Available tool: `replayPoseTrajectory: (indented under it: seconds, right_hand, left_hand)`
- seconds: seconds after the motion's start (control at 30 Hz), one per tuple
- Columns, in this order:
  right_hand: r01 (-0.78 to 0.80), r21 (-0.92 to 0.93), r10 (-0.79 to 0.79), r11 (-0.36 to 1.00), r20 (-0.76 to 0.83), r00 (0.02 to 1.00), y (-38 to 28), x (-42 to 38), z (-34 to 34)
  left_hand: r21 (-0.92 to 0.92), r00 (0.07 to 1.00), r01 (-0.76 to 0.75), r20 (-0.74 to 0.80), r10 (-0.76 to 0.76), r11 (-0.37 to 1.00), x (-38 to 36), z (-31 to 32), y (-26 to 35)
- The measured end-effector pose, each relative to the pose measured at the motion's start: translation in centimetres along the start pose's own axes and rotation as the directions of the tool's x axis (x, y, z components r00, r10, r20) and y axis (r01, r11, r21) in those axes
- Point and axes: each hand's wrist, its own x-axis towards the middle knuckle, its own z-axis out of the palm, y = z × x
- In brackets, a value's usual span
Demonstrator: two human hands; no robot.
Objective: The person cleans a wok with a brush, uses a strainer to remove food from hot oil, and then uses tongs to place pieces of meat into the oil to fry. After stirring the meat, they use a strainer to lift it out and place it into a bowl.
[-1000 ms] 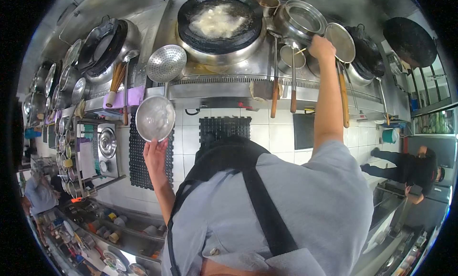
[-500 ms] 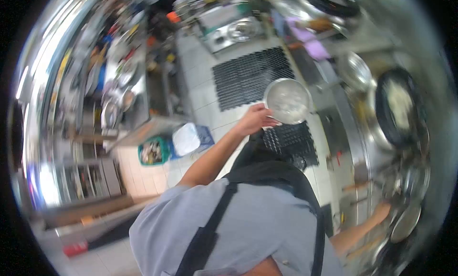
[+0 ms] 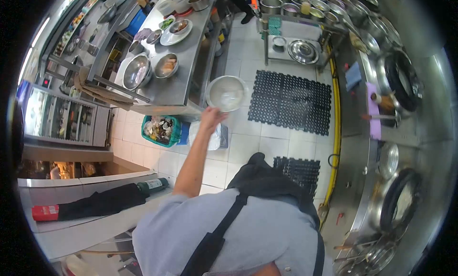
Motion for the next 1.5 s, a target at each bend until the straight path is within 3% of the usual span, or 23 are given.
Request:
replayPoseTrajectory:
  seconds: [0.13, 0.3, 0.37, 0.47, 0.6, 0.7, 0.77, 0.87, 0.9, 0.93, 0.97, 1.0, 1.03, 1.07, 1.1, 1.13, 1.17, 1.2, 1.23, 1.27, 1.3, 1.37, 1.5]
  right_hand:
    - [-0.014, -0.098, 0.012, 0.995, -0.018, 1.000, -5.5, 2.7, -0.1]
    - [-0.070, -0.141, 0.059, 0.988, -0.085, 0.995, -10.9, 4.6, -3.7]
    - [-0.090, -0.057, 0.083, 0.994, -0.119, 0.989, -13.2, 5.8, -5.5]
    - [-0.026, 0.160, 0.047, 0.987, -0.130, 0.990, -13.9, 8.9, -6.9]
    - [0.017, 0.141, 0.003, 0.990, -0.134, 0.991, -16.5, 7.7, -6.1]
    - [-0.013, 0.103, 0.024, 0.995, -0.100, 0.995, -15.9, 6.1, -5.0]
    - [0.000, 0.019, 0.002, 1.000, -0.113, 0.994, -14.1, 4.5, -3.9]
    - [-0.115, -0.282, 0.064, 0.952, -0.183, 0.981, -0.8, 6.4, -1.2]
    - [-0.120, -0.084, 0.118, 0.989, -0.029, 0.993, -3.6, 3.3, -2.2]
    - [-0.208, -0.014, 0.208, 0.978, -0.003, 0.978, -2.5, 2.6, -1.3]
    - [-0.280, 0.049, 0.278, 0.959, 0.048, 0.959, -1.3, 2.3, -0.1]
    - [-0.331, 0.096, 0.321, 0.939, 0.098, 0.942, 1.1, 2.3, 1.3]
    - [-0.343, 0.125, 0.328, 0.931, 0.128, 0.936, 3.2, 2.6, 2.6]
    - [-0.304, 0.050, 0.298, 0.951, 0.100, 0.949, 2.8, 2.9, 3.4]
    - [-0.266, -0.028, 0.267, 0.964, 0.071, 0.961, 1.8, 3.0, 4.1]
    - [-0.230, -0.108, 0.236, 0.967, 0.042, 0.971, 0.8, 3.0, 4.9]
    - [-0.259, -0.079, 0.256, 0.963, -0.041, 0.966, -2.4, 2.2, 4.8]
    - [-0.282, -0.046, 0.274, 0.958, -0.123, 0.954, -5.9, 1.2, 4.6]
    - [-0.297, 0.157, 0.318, 0.942, -0.136, 0.938, -6.9, 0.7, 4.8]
    - [-0.163, 0.141, 0.189, 0.976, -0.196, 0.962, -5.3, 1.5, 5.4]
    - [-0.186, 0.267, 0.253, 0.946, -0.245, 0.936, -6.7, 0.3, 5.2]
    - [-0.155, 0.146, 0.193, 0.977, -0.303, 0.933, -5.9, -1.0, 5.1]
    - [-0.218, 0.521, 0.404, 0.825, -0.274, 0.873, -1.5, -6.0, 6.9]
  left_hand:
    - [-0.092, 0.983, -0.176, -0.066, 0.171, 0.980, 7.0, -10.3, 8.5]
    - [-0.321, 0.946, -0.314, -0.181, 0.267, 0.893, 15.3, -10.5, 22.2]
    - [-0.588, 0.990, -0.126, -0.029, 0.135, 0.799, 23.7, -13.8, 25.1]
    - [-0.653, 0.989, -0.149, -0.094, 0.115, 0.743, 30.3, -13.7, 28.6]
    - [-0.749, 0.966, -0.068, 0.115, 0.231, 0.659, 39.9, -18.2, 30.0]
    - [-0.824, 0.944, -0.294, -0.328, 0.014, 0.484, 39.4, -16.9, 31.8]
    - [-0.810, 0.906, -0.400, -0.420, 0.052, 0.429, 37.2, -14.8, 32.4]
    - [-0.856, 0.922, -0.339, -0.219, 0.320, 0.391, 29.4, -8.3, 30.3]
    - [-0.871, 0.905, -0.236, -0.035, 0.425, 0.430, 27.2, -6.2, 27.5]
    - [-0.853, 0.838, -0.122, 0.186, 0.513, 0.508, 23.4, -2.7, 24.1]
    - [-0.827, 0.827, 0.041, 0.343, 0.446, 0.561, 21.7, -0.5, 19.4]
    - [-0.732, 0.712, 0.308, 0.601, 0.364, 0.607, 19.7, 2.7, 14.4]
    - [-0.612, 0.752, 0.389, 0.643, 0.147, 0.688, 16.7, 5.2, 8.2]
    - [-0.378, 0.810, 0.420, 0.566, -0.153, 0.825, 15.6, 6.7, -0.2]
    - [-0.021, 0.708, 0.415, 0.636, -0.308, 0.910, 13.8, 6.8, -8.8]
    - [0.566, 0.679, 0.101, 0.562, -0.472, 0.818, 9.9, 6.6, -12.9]
    - [0.882, 0.628, -0.290, 0.469, -0.621, 0.373, 5.8, 6.5, -17.1]
    - [0.548, 0.388, -0.581, 0.836, -0.387, 0.602, 6.8, 0.2, -28.7]
    - [0.633, 0.367, -0.720, 0.695, -0.618, 0.284, 6.0, -1.9, -31.2]
    - [0.544, 0.362, -0.742, 0.816, -0.451, 0.390, 5.5, -4.7, -33.4]
    - [0.565, 0.365, -0.747, 0.790, -0.493, 0.351, 5.4, -5.7, -33.1]
    - [0.653, 0.423, -0.729, 0.667, -0.614, 0.207, 7.1, -6.2, -30.4]
    - [0.857, 0.665, -0.515, 0.423, -0.616, 0.032, 13.2, -4.8, -22.1]
